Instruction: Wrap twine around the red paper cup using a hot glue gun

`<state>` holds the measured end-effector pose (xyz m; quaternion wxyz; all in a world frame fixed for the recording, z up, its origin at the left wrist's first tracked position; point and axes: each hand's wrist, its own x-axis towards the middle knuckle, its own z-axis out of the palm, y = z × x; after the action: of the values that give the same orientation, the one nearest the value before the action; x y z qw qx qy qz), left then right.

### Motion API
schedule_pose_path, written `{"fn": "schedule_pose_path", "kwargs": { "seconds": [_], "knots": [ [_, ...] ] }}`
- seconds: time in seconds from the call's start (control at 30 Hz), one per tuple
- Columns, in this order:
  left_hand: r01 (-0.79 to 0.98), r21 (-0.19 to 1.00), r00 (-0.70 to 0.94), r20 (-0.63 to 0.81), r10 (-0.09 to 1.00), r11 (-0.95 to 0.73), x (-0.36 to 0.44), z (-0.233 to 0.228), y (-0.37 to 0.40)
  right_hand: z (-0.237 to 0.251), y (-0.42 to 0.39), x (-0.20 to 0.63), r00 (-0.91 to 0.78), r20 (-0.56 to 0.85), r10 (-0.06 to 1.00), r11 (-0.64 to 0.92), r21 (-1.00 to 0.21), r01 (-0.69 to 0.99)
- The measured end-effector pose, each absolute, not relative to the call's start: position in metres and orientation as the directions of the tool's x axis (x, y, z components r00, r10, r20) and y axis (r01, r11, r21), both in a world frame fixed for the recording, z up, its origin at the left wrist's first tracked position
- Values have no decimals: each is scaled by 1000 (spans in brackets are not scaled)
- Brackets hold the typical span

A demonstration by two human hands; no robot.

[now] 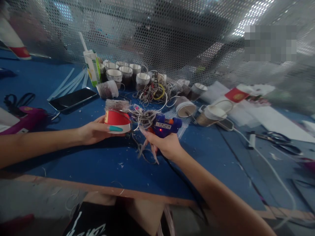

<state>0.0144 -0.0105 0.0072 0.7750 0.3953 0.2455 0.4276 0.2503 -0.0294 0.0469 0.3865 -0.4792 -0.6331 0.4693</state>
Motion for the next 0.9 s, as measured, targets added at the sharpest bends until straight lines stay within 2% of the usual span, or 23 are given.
{"fn": "schedule_pose_path", "kwargs": {
  "seconds": [0.17, 0.67, 0.9],
  "knots": [
    [-441, 841, 506, -55, 861, 313, 14, 10, -12, 48, -31, 248, -185, 6, 983, 60, -956, 286],
    [-497, 790, 461, -111, 881, 360, 17, 15, -14, 47, -27, 249, -194, -5, 981, 55, -951, 306],
    [-470, 821, 491, -61, 869, 323, 13, 11, -12, 45, -26, 248, -120, -32, 992, 10, -943, 332]
  ]
}}
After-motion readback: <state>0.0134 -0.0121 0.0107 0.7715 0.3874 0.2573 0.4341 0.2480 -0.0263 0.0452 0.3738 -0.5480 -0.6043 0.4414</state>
